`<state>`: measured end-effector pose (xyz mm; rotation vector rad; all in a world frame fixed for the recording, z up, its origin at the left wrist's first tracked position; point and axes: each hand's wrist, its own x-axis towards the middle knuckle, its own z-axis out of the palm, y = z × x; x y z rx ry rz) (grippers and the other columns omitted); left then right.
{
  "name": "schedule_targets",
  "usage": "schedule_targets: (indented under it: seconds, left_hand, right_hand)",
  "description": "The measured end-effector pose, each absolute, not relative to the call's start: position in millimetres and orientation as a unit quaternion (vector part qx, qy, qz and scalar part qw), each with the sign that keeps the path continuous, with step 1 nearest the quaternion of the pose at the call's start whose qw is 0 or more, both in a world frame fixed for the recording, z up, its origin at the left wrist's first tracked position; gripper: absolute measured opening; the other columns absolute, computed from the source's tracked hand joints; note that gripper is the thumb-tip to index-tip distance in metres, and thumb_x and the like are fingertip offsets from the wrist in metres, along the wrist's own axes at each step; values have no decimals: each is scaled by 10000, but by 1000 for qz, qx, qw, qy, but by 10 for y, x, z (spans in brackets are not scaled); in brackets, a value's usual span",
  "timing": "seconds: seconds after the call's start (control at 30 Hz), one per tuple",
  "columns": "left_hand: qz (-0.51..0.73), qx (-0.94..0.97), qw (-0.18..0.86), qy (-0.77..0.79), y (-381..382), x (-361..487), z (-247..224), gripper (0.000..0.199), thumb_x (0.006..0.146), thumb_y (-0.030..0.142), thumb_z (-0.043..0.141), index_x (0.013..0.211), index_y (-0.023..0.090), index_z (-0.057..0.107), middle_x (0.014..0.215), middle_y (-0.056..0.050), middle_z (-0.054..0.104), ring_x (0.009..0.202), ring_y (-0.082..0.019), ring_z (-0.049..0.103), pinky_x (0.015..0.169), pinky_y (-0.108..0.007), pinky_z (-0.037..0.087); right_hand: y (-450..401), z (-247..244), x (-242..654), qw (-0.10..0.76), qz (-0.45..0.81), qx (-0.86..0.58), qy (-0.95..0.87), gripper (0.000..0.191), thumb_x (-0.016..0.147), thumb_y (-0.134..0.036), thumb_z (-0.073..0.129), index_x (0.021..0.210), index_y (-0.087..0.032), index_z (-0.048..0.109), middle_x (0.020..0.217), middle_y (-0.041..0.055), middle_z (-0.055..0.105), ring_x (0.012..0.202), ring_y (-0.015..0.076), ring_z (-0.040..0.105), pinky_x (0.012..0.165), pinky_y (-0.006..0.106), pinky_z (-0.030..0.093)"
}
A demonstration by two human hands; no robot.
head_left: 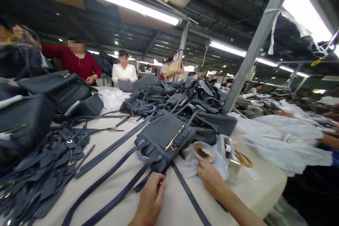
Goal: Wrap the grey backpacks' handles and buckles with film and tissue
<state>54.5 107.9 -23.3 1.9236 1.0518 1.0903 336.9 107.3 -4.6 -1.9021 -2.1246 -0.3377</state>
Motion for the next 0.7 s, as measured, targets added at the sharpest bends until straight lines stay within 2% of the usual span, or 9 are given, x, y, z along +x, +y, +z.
schedule_targets:
  seconds: [0.1, 0.2, 0.3, 0.4, 0.53, 0.6, 0.7]
  left_hand:
    - [428, 763, 303, 379, 1075, 533, -293, 209, 795, 83, 441, 912, 205, 564, 862, -51, 626, 761, -191, 611, 726, -298, 500]
    - [455, 776, 275, 340, 1074, 463, -205, 230, 816, 68, 413, 922, 201, 568, 911, -75, 634, 818, -199, 621, 751, -309, 510]
    - [499, 768, 248, 316, 1086, 303, 32, 205, 887, 111, 396, 915, 198, 579, 936, -90, 634, 870, -204, 623, 783, -316, 514]
    - [538, 747, 224, 320, 1060, 51, 274, 195, 930, 154, 407, 899, 200, 594, 930, -90, 643, 894, -203, 622, 804, -308, 509]
    - [538, 721, 239, 364, 879, -366, 381, 173, 929, 237, 488, 817, 210, 617, 799, -51, 654, 771, -187, 630, 721, -268, 514]
    - [520, 708, 277, 390, 724, -589, 341, 194, 917, 315, 532, 794, 223, 651, 755, -38, 658, 728, -189, 636, 690, -260, 521]
    - [538, 629, 333, 451, 442, -914, 246, 255, 843, 482, 622, 801, 249, 716, 735, -36, 679, 653, -205, 632, 666, -292, 547]
  right_hand:
    - [1111, -210, 3450, 139, -129, -665, -722, 258, 762, -124, 545, 946, -145, 725, 917, 173, 707, 799, 311, 669, 719, 427, 550]
    - [1134, -164, 3503, 173, -132, -650, -728, 389, 750, -97, 482, 1071, -143, 697, 1061, 194, 685, 940, 327, 655, 849, 483, 535]
    - [1160, -50, 3471, 212, -112, -623, -745, 471, 728, -48, 413, 1083, -171, 696, 1119, 177, 686, 1033, 312, 644, 938, 492, 506]
    - [1142, -35, 3304, 246, -72, -609, -750, 443, 774, -77, 388, 1050, -210, 707, 1064, 151, 712, 992, 300, 664, 907, 476, 522]
    - [1021, -126, 3019, 286, 14, -614, -736, 343, 801, -172, 417, 911, -264, 729, 833, 106, 730, 802, 284, 697, 764, 416, 565]
    - [952, -127, 2922, 313, 64, -616, -720, 296, 805, -239, 447, 891, -270, 729, 845, 103, 738, 826, 293, 704, 788, 418, 563]
    - [902, -36, 2812, 363, 149, -623, -677, 293, 825, -367, 488, 961, -240, 715, 952, 117, 749, 915, 302, 707, 852, 427, 562]
